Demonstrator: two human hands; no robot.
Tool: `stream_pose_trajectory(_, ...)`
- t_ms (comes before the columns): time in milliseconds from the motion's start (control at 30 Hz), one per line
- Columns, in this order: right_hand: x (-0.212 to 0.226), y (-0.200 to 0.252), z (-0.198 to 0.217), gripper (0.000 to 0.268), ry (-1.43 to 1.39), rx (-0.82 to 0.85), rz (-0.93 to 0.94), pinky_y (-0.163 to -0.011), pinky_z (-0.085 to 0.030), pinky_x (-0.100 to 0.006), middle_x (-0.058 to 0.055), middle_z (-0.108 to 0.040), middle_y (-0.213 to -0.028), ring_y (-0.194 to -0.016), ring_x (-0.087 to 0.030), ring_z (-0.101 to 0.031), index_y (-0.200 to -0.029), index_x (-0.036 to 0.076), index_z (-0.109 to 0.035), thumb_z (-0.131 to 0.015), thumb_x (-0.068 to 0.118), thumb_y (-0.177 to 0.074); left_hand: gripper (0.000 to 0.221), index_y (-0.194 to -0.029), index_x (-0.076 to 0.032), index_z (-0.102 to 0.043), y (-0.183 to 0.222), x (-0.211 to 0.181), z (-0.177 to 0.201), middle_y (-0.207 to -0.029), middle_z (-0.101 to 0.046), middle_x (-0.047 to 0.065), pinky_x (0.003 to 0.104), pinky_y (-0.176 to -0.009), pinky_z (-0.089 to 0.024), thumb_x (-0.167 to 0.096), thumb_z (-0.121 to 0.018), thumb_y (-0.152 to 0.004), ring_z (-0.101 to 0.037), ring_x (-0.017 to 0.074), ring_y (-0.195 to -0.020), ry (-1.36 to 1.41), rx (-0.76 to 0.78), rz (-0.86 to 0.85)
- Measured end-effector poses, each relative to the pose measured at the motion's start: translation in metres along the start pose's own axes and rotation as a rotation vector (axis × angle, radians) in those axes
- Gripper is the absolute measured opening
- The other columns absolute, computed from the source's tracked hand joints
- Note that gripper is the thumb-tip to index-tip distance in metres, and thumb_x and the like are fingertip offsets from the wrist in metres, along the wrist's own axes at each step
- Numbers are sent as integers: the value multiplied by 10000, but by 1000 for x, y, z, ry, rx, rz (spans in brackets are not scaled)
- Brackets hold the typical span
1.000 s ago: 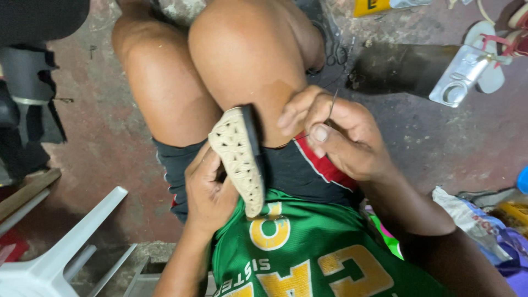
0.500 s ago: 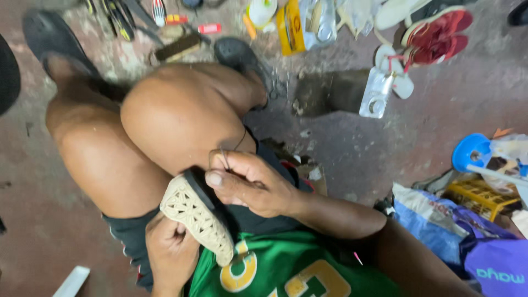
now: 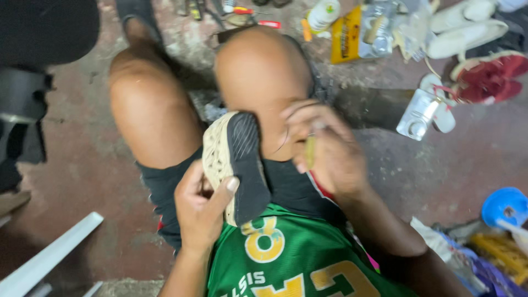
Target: The person stitches a shoe sole by hand using a needle and thread, trims excess material with large scissors, and uses a lighter to heat or seal parts of the sole.
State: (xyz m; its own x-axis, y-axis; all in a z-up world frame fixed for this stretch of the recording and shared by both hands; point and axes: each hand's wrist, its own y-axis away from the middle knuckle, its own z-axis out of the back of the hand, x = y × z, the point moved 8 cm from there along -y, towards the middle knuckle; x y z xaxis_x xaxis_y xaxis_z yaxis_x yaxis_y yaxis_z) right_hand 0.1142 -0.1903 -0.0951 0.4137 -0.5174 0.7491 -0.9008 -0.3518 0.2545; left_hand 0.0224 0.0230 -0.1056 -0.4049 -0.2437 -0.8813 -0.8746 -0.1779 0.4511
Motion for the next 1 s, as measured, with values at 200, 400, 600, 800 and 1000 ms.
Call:
stream_pose_trajectory(200,37,21,53,367,390,-246,145,-596,-517,-292,-143,-609,-994,-707,-181,-603,-1377,-39,-516,-447,225,-1133,452,-1396,94,-529,-10,6,-6,-1270,-686,178,347,-978,-558,-58,-632,-983,-694,204,-1095,633,228,48)
stream_pose_trajectory(400,54,38,30,132,577,-175,192,-584,-431,-236,-126,-627,-857,-595,-104,-502,-1175,-45,-503,-447,75,-1164,498,-1464,73,-495,-11,3,-15,-1347,-654,184,387,-1054,-536,-102,-624,-1016,-675,230,-1178,860,358,123)
stream_pose_trajectory(600,52,40,-47,199,1254,-53,234,-581,-488,-249,-50,-710,-816,-607,-89,-589,-1120,-19,-716,-640,-29,-937,484,-1453,68,-505,-13,6,-10,-1331,-660,160,360,-1049,-531,-89,-630,-1013,-670,196,-1166,831,369,111)
stream_pose_trajectory(800,32,17,-107,288,1279,288,316,-640,-528,-286,-55,-690,-791,-647,-119,-635,-1179,49,-734,-700,-21,-902,452,-1429,67,-535,-16,9,-3,-1271,-680,121,297,-973,-533,-47,-644,-1006,-664,135,-1093,739,323,93)
stream_pose_trajectory(1000,22,7,-113,289,1313,275,258,-687,-576,-300,-115,-762,-995,-777,-196,-737,-1187,56,-725,-687,-18,-910,408,-1376,62,-562,-15,9,-2,-1214,-706,109,281,-925,-550,-43,-649,-991,-679,118,-1035,685,297,66)
